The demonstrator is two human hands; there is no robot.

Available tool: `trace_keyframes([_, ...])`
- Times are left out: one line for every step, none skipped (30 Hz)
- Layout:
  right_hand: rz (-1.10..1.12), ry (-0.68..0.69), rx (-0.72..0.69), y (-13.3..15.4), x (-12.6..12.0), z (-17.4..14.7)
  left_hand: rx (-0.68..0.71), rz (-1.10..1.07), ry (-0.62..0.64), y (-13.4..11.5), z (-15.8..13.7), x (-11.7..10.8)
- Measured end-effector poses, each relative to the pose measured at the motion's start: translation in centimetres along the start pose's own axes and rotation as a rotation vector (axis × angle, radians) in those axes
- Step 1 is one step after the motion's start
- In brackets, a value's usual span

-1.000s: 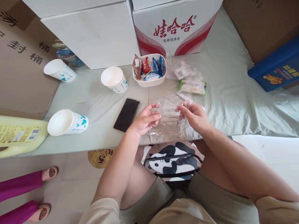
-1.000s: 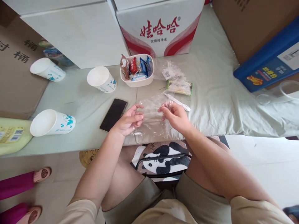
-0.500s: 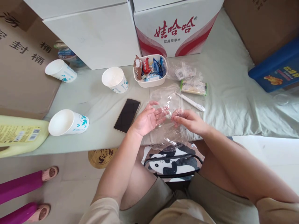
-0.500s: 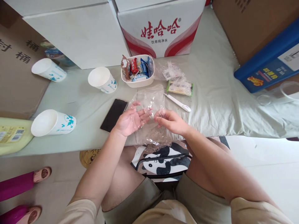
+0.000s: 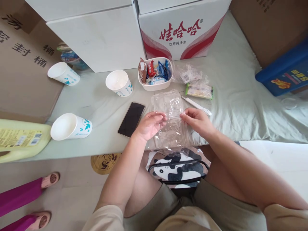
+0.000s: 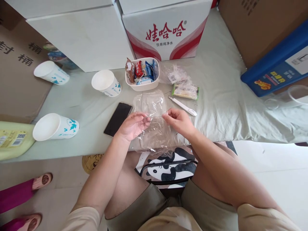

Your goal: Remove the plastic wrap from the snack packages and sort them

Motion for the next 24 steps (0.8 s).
trace_keyframes([-0.002,-0.001,-0.006,0.1,0.0,0.0,0.012,0.005,-0.012,-0.1,0.1,0.0])
trace_keyframes([-0.001,-0.002,-0.016,0.1,0.0,0.0,0.024,0.011,-0.025,-0.1,0.2,-0.1])
trace_keyframes([0.002,-0.007,-0.025,0.2,0.0,0.0,0.038,0.017,-0.041,-0.2,0.3,-0.1])
trace_keyframes([0.005,-0.017,-0.03,0.2,0.0,-0.1,0.053,0.026,-0.062,-0.2,0.4,-0.2])
trace_keyframes([0.005,-0.031,-0.031,0.2,-0.1,-0.1,0.066,0.038,-0.088,-0.3,0.5,-0.3])
trace_keyframes([0.003,-0.046,-0.03,0.2,-0.1,-0.1,0.077,0.053,-0.117,-0.3,0.5,-0.4])
trace_keyframes([0.002,-0.059,-0.032,0.1,-0.2,0.0,0.088,0.067,-0.148,-0.3,0.6,-0.5])
trace_keyframes([0.003,-0.069,-0.036,0.1,-0.2,0.0,0.098,0.078,-0.176,-0.2,0.6,-0.6])
trace_keyframes([0.009,-0.074,-0.043,0.0,-0.2,0.0,0.109,0.087,-0.199,-0.2,0.6,-0.7])
trace_keyframes([0.024,-0.076,-0.049,-0.1,-0.2,0.1,0.12,0.095,-0.212,-0.2,0.7,-0.8])
trace_keyframes([0.049,-0.077,-0.053,-0.2,-0.2,0.1,0.134,0.102,-0.218,-0.2,0.7,-0.8])
trace_keyframes([0.082,-0.076,-0.056,-0.3,-0.1,0.1,0.151,0.114,-0.22,-0.3,0.7,-0.8])
trace_keyframes([0.115,-0.073,-0.058,-0.3,-0.1,0.1,0.169,0.134,-0.219,-0.3,0.6,-0.8])
trace_keyframes([0.144,-0.068,-0.064,-0.4,0.0,0.1,0.185,0.162,-0.219,-0.4,0.6,-0.8])
trace_keyframes([0.162,-0.063,-0.076,-0.4,0.1,0.1,0.195,0.189,-0.22,-0.5,0.5,-0.7])
trace_keyframes([0.17,-0.06,-0.092,-0.4,0.1,0.1,0.187,0.211,-0.216,-0.6,0.4,-0.7])
trace_keyframes([0.169,-0.059,-0.109,-0.3,0.2,0.0,0.157,0.222,-0.204,-0.5,0.4,-0.6])
trace_keyframes([0.165,-0.065,-0.127,-0.2,0.2,0.0,0.105,0.223,-0.183,-0.3,0.3,-0.5])
trace_keyframes([0.159,-0.075,-0.141,-0.1,0.2,-0.1,0.044,0.216,-0.154,-0.1,0.3,-0.3])
trace_keyframes([0.153,-0.088,-0.153,0.0,0.1,-0.1,-0.01,0.211,-0.125,0.1,0.3,-0.1])
trace_keyframes([0.145,-0.102,-0.161,0.1,0.1,-0.2,-0.042,0.215,-0.099,0.3,0.2,0.1])
trace_keyframes([0.134,-0.115,-0.168,0.2,0.0,-0.3,-0.045,0.228,-0.082,0.3,0.2,0.2])
trace_keyframes([0.121,-0.123,-0.173,0.3,-0.1,-0.4,-0.023,0.249,-0.073,0.3,0.2,0.3])
trace_keyframes([0.106,-0.126,-0.175,0.4,-0.2,-0.4,0.014,0.272,-0.071,0.2,0.2,0.4])
Point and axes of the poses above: each hand's wrist, its own z-axis towards the middle knuckle, its own x-axis out of the palm, y = z × x, the point moved 4 cm from there along z, towards the middle knuckle, and after that the axes turned 14 degrees about y, right-handed, at the moved point
